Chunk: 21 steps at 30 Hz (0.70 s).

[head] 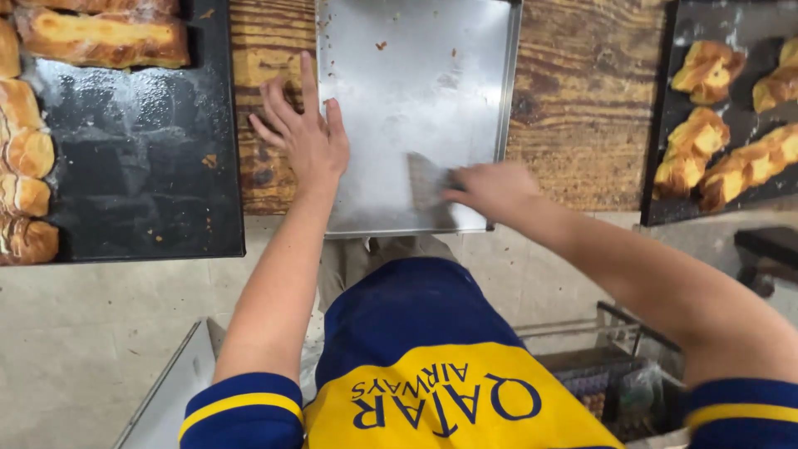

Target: The person scrapes crumbs from a metal baking tray using a small metal spatula, then transfers several pastries from a black tray onto the metal tray. The person repeats the scraping and transferring process across multiple trays.

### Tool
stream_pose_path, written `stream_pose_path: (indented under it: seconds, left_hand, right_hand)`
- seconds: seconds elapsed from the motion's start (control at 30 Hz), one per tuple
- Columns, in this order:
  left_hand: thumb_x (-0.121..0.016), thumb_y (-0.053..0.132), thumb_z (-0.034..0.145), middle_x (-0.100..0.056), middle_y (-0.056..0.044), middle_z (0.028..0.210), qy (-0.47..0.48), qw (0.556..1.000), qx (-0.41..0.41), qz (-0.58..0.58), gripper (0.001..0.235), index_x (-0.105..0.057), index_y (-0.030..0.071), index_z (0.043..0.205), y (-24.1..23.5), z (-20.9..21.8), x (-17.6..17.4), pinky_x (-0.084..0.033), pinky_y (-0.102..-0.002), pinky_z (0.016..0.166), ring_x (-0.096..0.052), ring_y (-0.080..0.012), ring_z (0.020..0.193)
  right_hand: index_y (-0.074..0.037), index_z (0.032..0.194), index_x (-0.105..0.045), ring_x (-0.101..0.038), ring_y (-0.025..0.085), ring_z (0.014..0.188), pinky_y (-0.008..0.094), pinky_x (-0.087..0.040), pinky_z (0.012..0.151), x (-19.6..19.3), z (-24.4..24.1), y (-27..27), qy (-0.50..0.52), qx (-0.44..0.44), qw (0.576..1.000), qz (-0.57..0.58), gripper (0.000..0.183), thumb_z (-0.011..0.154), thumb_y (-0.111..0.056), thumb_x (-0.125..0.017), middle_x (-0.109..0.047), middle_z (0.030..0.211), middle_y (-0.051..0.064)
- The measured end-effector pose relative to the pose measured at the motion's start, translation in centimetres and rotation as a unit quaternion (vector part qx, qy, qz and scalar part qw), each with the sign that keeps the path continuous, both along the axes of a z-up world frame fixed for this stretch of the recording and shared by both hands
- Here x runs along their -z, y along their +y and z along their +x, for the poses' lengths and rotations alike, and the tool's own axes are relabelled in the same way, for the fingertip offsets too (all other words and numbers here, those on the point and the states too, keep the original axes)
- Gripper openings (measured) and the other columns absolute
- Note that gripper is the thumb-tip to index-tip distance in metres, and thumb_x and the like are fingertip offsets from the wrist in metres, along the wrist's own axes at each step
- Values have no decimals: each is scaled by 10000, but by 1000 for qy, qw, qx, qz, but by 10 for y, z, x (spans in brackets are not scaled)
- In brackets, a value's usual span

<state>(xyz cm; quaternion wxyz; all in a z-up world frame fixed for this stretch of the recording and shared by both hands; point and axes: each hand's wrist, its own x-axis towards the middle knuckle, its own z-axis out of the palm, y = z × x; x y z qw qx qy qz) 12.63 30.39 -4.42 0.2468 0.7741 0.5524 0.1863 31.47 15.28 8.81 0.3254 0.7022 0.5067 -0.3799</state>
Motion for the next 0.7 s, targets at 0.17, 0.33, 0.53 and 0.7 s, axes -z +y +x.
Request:
stream_pose_path:
  seconds: [0.17, 0.33, 0.53, 0.7]
  left_hand:
    - [-117, 638, 1085, -292, -155, 1617, 13, 1000, -9, 1, 590, -232, 429, 1624, 2, -1, -3, -27, -683, 1215, -216, -384, 1552]
    - [-128, 617, 1089, -313, -148, 1592, 22, 1000, 3, 22, 577, -253, 425, 1618, -2, 0, -3, -57, -688, 1203, -262, -368, 1526]
    - [-226, 579, 1093, -354, -128, 1430, -8, 997, 6, 73, 597, -319, 296, 1610, 3, 1, 20, -123, -666, 1126, -280, -349, 1427]
    - [-238, 593, 1084, -393, -130, 1360, -63, 992, -10, 111, 596, -474, 255, 1514, 3, 1, 29, -125, -627, 1082, -330, -348, 1348]
  right_hand:
    - [-221, 1258, -619, -746, 351, 846, 493, -564, 566, 41, -11, -50, -17, -13, 1000, 20, 606, 998, -704, -360, -760, 949, 69]
    - [-177, 1140, -622, -700, 343, 1013, 489, -532, 704, 77, -95, 2, 102, 87, 987, 84, 583, 986, -695, -403, -740, 1102, 29]
    - [-93, 1224, -643, -767, 385, 875, 541, -595, 747, 38, -62, -48, 96, 67, 968, 223, 629, 1008, -646, -432, -762, 894, 188]
    - [-198, 1333, -505, -721, 435, 1032, 561, -559, 871, 47, 38, -133, -94, 389, 873, 278, 549, 995, -623, -586, -745, 1056, 239]
